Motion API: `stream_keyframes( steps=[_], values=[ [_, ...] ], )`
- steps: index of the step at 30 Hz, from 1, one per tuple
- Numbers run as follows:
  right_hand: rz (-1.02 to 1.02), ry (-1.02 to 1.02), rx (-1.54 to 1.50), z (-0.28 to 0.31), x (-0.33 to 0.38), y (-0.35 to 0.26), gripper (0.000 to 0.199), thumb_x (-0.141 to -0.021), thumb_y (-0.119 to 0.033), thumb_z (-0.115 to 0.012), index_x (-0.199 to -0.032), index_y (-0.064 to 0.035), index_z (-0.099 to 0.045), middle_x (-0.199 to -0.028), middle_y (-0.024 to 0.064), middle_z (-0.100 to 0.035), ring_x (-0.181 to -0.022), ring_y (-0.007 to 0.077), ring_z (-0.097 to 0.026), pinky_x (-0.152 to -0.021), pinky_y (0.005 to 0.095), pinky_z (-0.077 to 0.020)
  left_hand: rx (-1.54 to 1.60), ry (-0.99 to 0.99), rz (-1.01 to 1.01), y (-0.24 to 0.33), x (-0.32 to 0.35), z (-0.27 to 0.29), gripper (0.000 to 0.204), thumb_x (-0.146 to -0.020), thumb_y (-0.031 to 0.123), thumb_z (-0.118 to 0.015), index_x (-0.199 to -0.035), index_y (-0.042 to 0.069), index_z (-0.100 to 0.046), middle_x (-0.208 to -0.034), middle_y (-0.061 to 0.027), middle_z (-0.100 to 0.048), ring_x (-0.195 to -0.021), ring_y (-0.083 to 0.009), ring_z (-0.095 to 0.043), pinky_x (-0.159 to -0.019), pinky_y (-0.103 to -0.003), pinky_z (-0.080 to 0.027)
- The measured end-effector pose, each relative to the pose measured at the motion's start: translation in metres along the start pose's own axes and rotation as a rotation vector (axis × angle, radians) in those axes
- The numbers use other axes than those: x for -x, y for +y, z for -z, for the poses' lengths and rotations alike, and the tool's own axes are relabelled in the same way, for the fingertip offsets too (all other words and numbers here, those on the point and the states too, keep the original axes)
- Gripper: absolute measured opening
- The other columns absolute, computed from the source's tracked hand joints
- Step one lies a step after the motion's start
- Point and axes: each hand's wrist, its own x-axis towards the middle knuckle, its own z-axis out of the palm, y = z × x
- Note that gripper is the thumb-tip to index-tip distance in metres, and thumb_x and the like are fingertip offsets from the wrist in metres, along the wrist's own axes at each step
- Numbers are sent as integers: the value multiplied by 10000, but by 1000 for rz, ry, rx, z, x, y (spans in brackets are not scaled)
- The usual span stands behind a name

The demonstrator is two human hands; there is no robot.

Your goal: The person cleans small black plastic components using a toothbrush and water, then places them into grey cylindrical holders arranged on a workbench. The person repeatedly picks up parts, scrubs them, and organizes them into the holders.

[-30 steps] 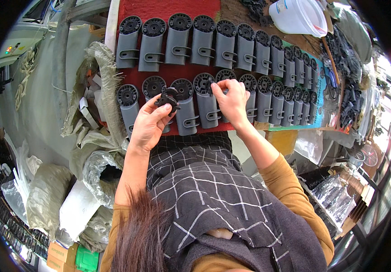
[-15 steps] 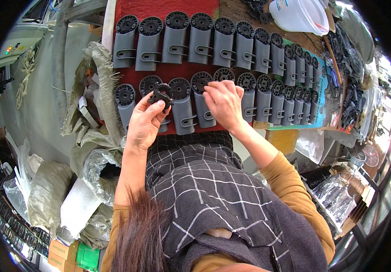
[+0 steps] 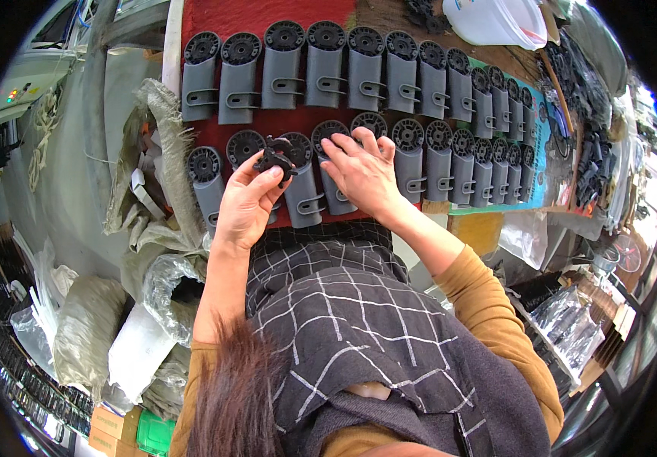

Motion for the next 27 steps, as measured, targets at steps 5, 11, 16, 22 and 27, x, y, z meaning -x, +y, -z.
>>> stream_keyframes(
  steps=[5,11,16,22,27],
  values=[
    [-263,-27,-974,23,-12,-14,197,-894,-179,-653,-1044,-62,-703,-972,15,-665,-959,160,-559,-873,310,-415,-57,-65,33,-4,0,-17,371,-880,-2,-639,-1248,31,-595,-1106,-41,-659,-974,-111,-639,-885,-262,-534],
    [-718,0,-1217,27,3,17,176,-880,-150,-684,-987,-11,-694,-914,30,-672,-867,101,-589,-790,250,-470,-126,-68,87,-8,-6,-24,419,-884,0,-635,-1297,32,-572,-1168,-30,-646,-957,-85,-639,-874,-268,-541],
    [-267,317,23,11,10,61,130,-770,-239,-738,-780,-147,-647,-823,-7,-590,-872,210,-530,-796,383,-337,-144,-25,92,-10,-9,-22,414,-886,-5,-630,-1294,33,-573,-1262,-31,-613,-951,-79,-635,-889,-280,-536],
    [-145,201,205,-17,2,53,183,-723,-266,-766,-789,-159,-633,-839,-27,-566,-898,185,-512,-796,370,-316,-127,5,75,-13,-13,-27,400,-887,-17,-621,-1282,35,-578,-1281,-45,-606,-967,-87,-635,-902,-284,-528],
    [-109,216,130,-14,13,55,244,-766,-346,-725,-875,-144,-643,-913,-18,-589,-954,177,-513,-831,367,-311,-132,11,67,-14,-14,-27,380,-890,-21,-615,-1264,40,-590,-1280,-45,-610,-984,-99,-634,-899,-288,-532]
  ],
)
